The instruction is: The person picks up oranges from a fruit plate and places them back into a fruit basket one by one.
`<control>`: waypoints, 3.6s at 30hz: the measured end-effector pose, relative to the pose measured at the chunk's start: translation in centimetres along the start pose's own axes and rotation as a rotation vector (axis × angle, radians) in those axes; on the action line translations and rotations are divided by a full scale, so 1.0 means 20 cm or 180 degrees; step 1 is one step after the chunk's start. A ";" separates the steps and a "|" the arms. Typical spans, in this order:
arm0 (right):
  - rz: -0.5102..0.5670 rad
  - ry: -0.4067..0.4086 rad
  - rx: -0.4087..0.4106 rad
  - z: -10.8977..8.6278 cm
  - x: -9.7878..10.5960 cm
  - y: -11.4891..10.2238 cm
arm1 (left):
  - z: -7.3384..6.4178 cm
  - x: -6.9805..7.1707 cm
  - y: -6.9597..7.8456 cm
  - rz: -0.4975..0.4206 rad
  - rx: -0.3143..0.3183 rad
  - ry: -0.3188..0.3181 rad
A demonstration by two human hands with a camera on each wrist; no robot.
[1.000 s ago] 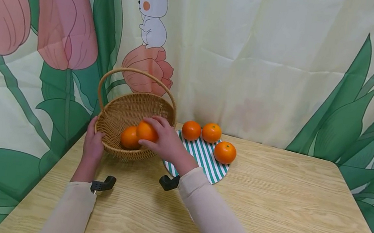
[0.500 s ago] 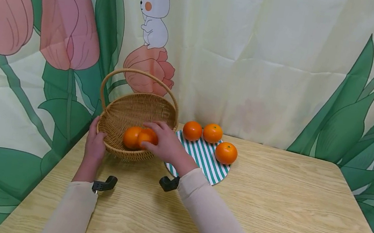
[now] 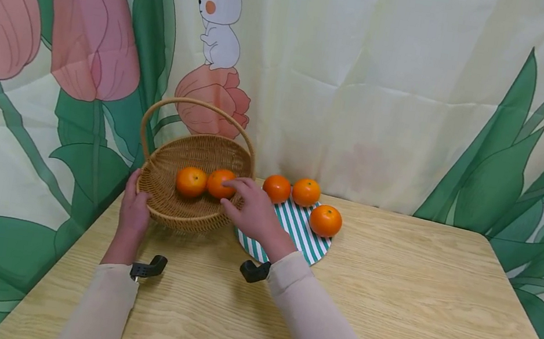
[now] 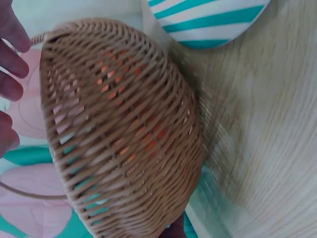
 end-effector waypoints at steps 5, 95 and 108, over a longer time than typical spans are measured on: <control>0.0083 0.0227 -0.0016 -0.02 0.04 0.07 | 0.00 0.01 0.01 0.0007 0.0015 0.0004; -0.1165 0.0048 -0.1905 -0.19 0.26 0.84 | 0.01 0.01 -0.03 -0.0172 0.0041 -0.0009; -0.1075 0.0124 -0.1941 -0.20 0.26 0.85 | 0.01 0.02 -0.02 -0.0082 0.0013 -0.0008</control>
Point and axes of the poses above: each hand's wrist, its own z-axis towards the middle knuckle, its own x-axis out of the back of the hand, y = z × x, the point moved 4 cm from there along z, towards the middle knuckle, and after that the axes turned 15 degrees about -x, right-handed, at the moved point
